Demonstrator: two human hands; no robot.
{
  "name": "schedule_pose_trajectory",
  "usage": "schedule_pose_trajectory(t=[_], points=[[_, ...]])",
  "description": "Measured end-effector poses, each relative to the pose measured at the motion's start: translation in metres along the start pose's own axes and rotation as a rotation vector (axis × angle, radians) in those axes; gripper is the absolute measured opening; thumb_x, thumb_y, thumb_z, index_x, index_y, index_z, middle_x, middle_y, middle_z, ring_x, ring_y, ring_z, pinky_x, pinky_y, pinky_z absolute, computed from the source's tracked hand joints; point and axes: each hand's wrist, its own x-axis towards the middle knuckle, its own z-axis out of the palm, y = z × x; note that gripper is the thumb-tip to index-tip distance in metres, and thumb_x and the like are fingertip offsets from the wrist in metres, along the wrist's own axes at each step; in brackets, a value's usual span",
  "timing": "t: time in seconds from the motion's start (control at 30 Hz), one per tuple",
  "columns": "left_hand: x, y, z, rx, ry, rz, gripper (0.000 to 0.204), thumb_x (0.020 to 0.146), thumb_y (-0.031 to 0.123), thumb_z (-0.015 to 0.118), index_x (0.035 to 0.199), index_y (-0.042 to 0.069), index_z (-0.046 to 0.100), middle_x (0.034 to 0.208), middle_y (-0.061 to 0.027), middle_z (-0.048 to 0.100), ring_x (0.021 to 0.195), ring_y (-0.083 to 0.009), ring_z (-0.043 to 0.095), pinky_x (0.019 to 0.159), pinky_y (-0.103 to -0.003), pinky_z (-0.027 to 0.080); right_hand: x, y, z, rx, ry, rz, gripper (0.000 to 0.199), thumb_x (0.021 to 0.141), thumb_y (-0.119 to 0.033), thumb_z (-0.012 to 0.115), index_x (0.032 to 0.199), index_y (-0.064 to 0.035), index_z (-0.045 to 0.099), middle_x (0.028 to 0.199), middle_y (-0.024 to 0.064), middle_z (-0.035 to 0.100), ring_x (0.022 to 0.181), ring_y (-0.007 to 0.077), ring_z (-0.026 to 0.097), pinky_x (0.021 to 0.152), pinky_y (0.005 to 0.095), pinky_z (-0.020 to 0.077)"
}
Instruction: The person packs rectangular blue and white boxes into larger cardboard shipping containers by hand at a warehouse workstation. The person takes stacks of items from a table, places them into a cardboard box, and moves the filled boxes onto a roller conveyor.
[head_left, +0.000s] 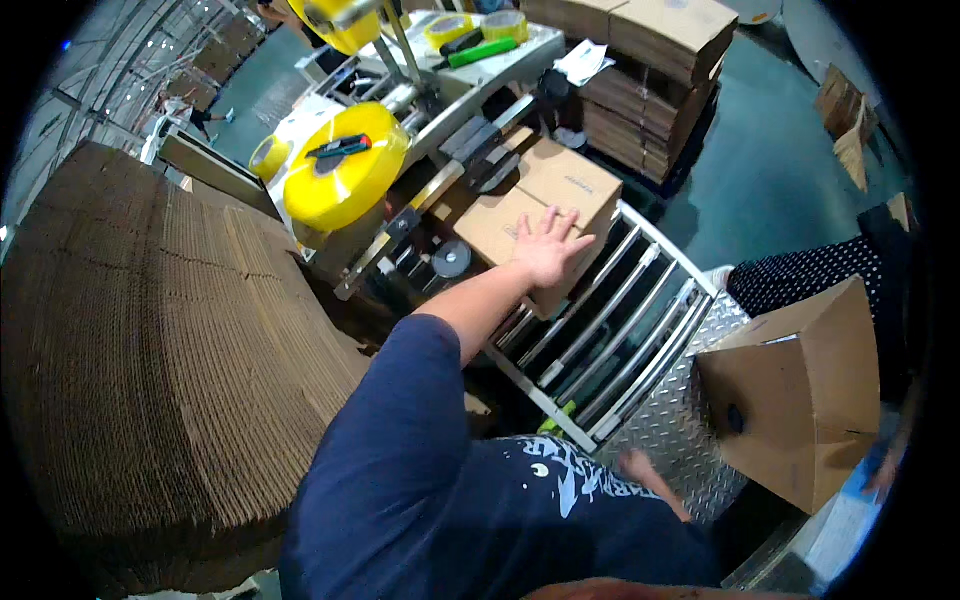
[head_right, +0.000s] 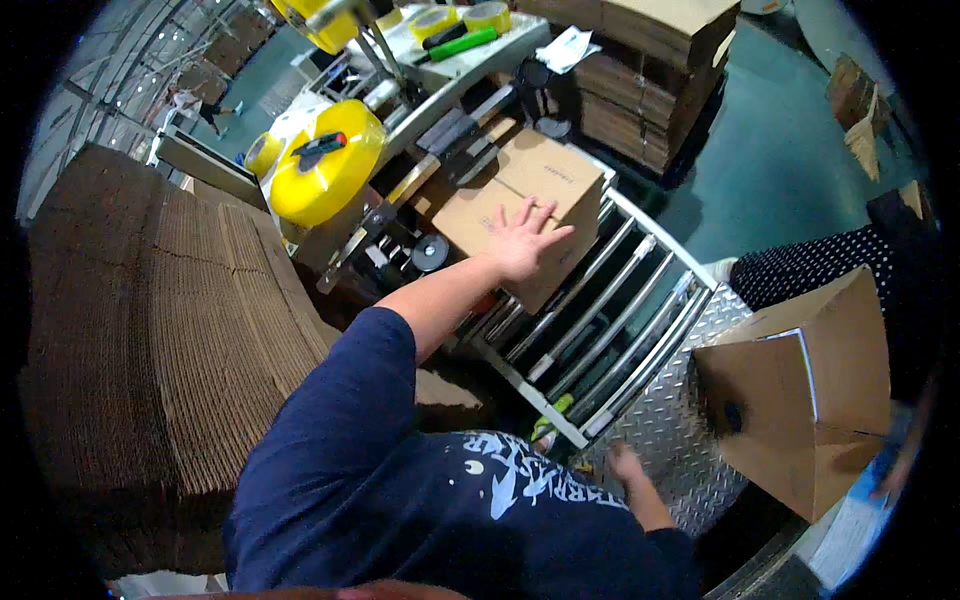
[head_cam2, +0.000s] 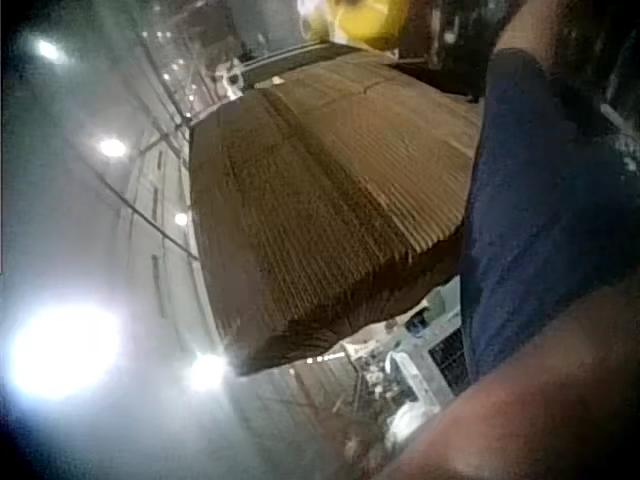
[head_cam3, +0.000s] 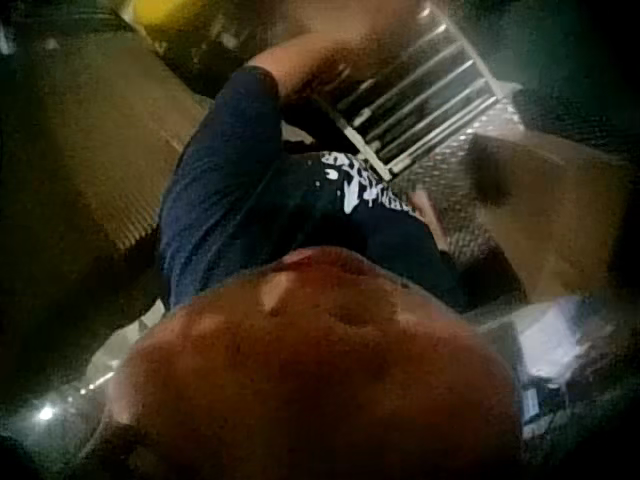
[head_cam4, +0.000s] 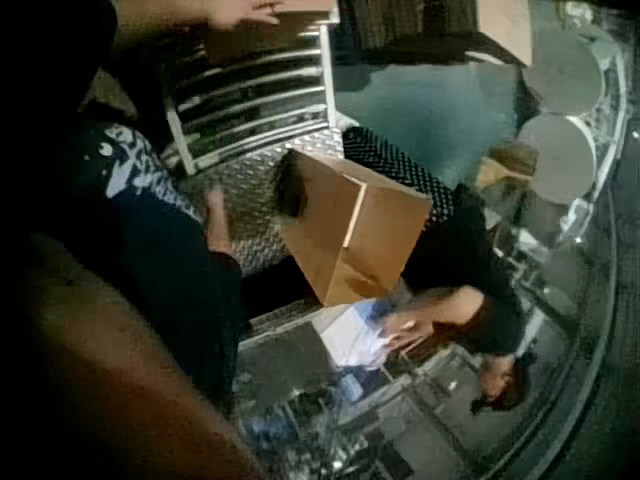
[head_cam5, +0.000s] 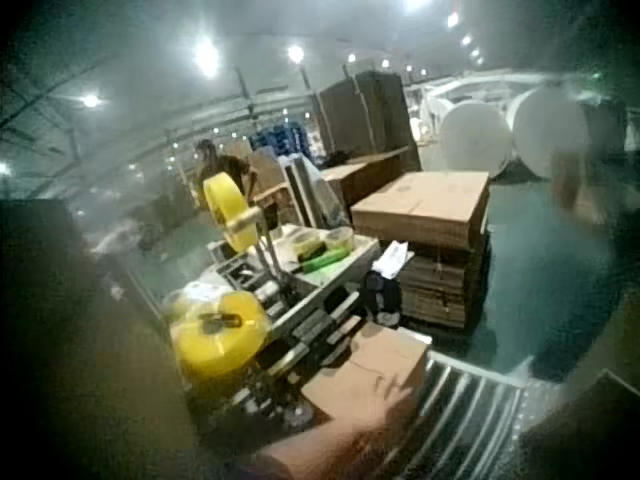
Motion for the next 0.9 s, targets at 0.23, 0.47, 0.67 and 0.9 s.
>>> schedule_pose_trajectory(t=[0.23, 0.47, 0.67, 0.9], points=[[-0.033, -0.014, -0.026, -0.024, -0.022, -0.384, 0.072, 0.070, 0.026, 0.065, 0.134, 0.036, 0.032, 0.146, -0.0099, 0.011, 0.134, -0.0351, 0.010, 0.102, -0.057, 0.020, -0.109, 0.168, 0.018, 0.198, 0.113, 0.120, 0.033, 0.078, -0.025, 0.057, 0.099, -0.0003, 0.061, 0.099, 0.0200, 0.061, 0.095, 0.0326, 0.058, 0.079, 0.0394, 0.0463], [-0.194, 0.045, -0.249, 0.128, 0.544, -0.215, 0.057, 0.069, 0.026, 0.072, 0.118, 0.007, 0.051, 0.125, -0.0171, 0.046, 0.117, -0.0319, 0.042, 0.097, -0.040, 0.036, -0.124, 0.107, -0.067, 0.196, 0.312, -0.081, 0.033, 0.077, -0.026, 0.059, 0.099, -0.0019, 0.062, 0.091, 0.0171, 0.064, 0.086, 0.0228, 0.061, 0.076, 0.0325, 0.0472], [-0.399, 0.084, -0.396, 0.729, 1.031, -0.377, 0.052, 0.067, 0.022, 0.072, 0.116, 0.012, 0.055, 0.117, -0.0098, 0.055, 0.106, -0.0278, 0.053, 0.089, -0.036, 0.043, -0.091, 0.176, -0.015, 0.323, 0.186, -0.346, 0.033, 0.077, -0.030, 0.061, 0.099, -0.0042, 0.062, 0.092, 0.0150, 0.064, 0.082, 0.0260, 0.062, 0.073, 0.0336, 0.0480], [-0.516, 0.027, -0.430, 0.292, 0.466, -0.700, 0.024, 0.084, 0.016, 0.057, 0.103, 0.003, 0.052, 0.100, -0.0123, 0.060, 0.099, -0.0271, 0.054, 0.085, -0.033, 0.042, -0.102, 0.266, 0.028, 0.037, 0.013, -0.207, 0.031, 0.078, -0.027, 0.060, 0.093, 0.0002, 0.062, 0.088, 0.0177, 0.064, 0.079, 0.0270, 0.062, 0.070, 0.0352, 0.0480]])
